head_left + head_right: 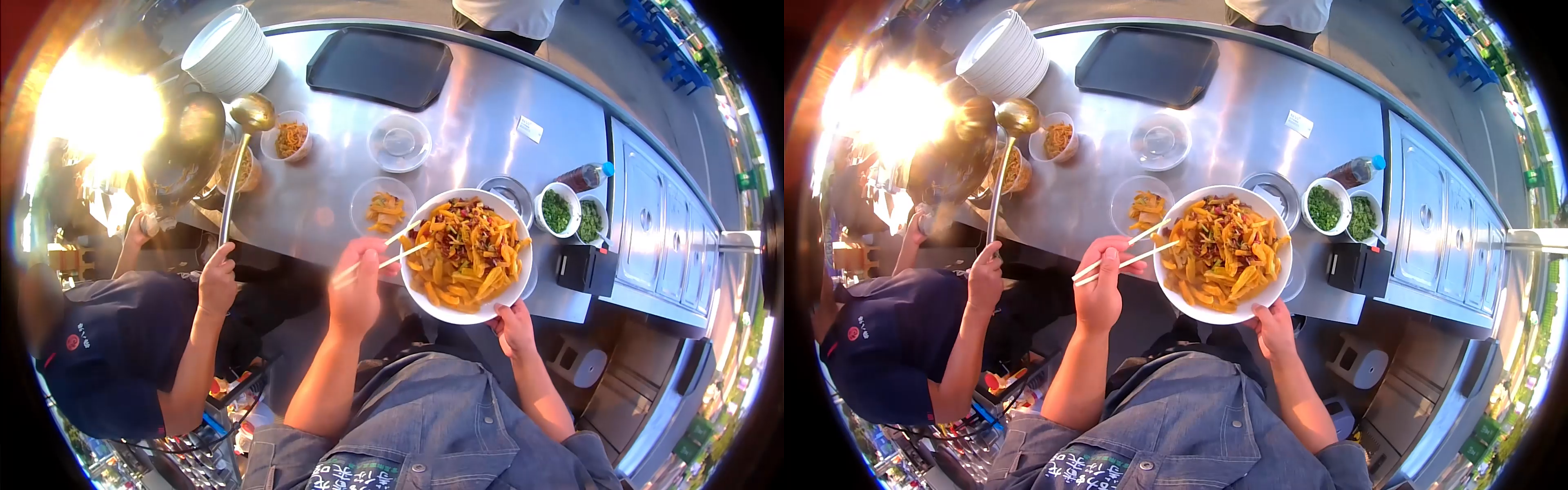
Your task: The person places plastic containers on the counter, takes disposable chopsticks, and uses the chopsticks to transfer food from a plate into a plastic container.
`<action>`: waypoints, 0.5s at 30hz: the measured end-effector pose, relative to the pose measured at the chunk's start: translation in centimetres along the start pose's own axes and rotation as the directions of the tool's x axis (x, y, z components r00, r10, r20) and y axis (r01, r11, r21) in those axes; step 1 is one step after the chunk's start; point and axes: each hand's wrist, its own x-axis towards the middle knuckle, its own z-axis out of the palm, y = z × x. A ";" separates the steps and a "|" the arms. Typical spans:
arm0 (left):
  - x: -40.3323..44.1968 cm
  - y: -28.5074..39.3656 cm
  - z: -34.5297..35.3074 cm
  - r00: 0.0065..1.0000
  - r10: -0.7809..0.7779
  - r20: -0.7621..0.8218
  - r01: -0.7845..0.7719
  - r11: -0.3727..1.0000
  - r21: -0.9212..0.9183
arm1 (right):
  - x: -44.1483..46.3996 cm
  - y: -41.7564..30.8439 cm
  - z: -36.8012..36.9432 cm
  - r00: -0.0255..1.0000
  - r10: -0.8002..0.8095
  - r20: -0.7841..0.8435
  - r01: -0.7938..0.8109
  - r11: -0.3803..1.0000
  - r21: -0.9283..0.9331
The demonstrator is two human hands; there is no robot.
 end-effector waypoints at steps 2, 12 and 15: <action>0.6 1.7 -0.8 1.000 0.004 0.027 -0.005 0.999 0.035 | 0.4 -0.6 1.2 1.000 0.015 0.012 -0.014 1.000 -0.011; 1.7 6.4 0.0 0.897 0.021 0.441 -0.225 0.881 0.416 | 2.2 -3.1 7.3 0.998 0.022 -0.062 -0.017 0.997 0.079; 2.2 5.2 -0.1 0.914 0.082 0.398 -0.256 0.876 0.408 | 2.7 -3.7 8.2 0.998 0.027 -0.061 -0.020 0.994 0.108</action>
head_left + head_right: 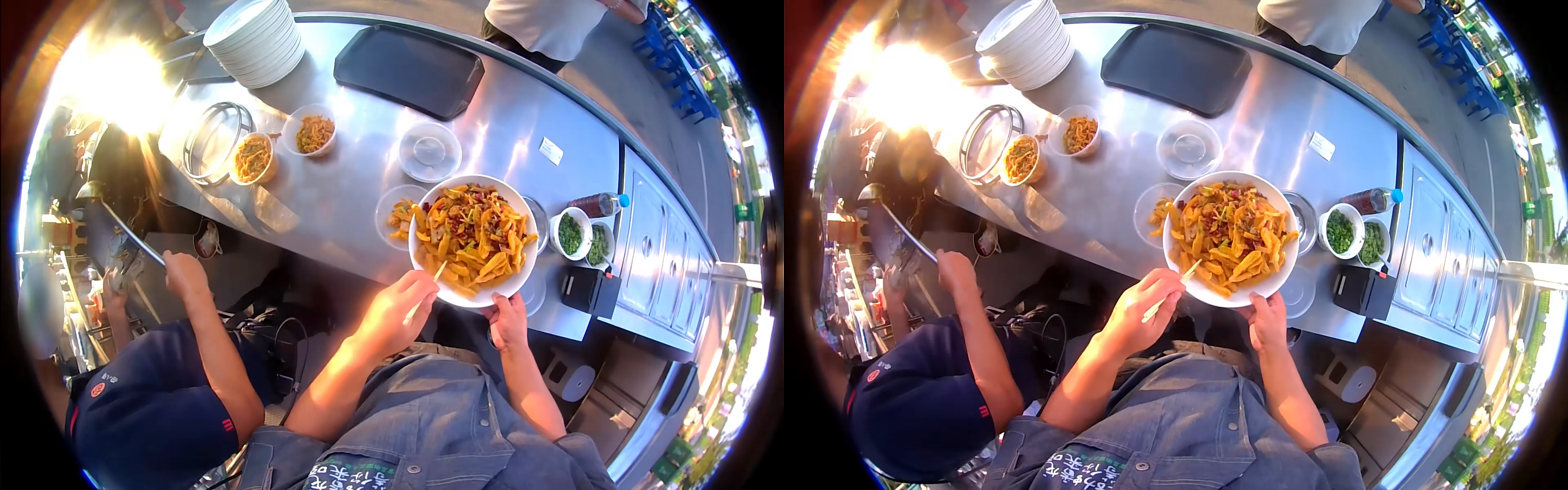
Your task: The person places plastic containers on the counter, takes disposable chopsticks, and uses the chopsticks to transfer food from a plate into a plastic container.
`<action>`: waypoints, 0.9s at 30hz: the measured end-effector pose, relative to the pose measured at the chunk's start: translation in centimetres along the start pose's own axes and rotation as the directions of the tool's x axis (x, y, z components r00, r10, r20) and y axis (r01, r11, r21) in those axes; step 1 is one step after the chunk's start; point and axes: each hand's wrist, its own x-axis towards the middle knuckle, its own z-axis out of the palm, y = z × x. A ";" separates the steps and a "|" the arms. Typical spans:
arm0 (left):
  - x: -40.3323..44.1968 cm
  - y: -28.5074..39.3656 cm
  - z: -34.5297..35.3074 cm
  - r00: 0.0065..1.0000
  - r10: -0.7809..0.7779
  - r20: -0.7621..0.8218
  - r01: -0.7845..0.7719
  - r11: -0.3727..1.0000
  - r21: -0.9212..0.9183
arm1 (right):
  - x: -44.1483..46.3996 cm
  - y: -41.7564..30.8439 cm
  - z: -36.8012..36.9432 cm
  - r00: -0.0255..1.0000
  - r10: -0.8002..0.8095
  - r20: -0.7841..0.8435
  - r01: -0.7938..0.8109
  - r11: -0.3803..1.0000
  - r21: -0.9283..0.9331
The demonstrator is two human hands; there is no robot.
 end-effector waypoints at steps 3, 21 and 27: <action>0.5 -1.1 0.3 0.998 -0.010 -0.068 0.010 1.000 0.007 | 0.7 -0.2 0.0 1.000 0.003 0.010 -0.004 1.000 0.013; 1.7 -3.3 1.8 0.979 -0.021 -0.202 0.046 0.992 0.119 | 4.4 -2.0 -0.2 1.000 0.005 0.001 -0.005 1.000 0.003; 1.6 -3.8 1.3 0.952 -0.063 -0.299 0.094 0.992 0.090 | 5.1 -2.1 -0.1 1.000 0.008 -0.009 -0.008 1.000 -0.021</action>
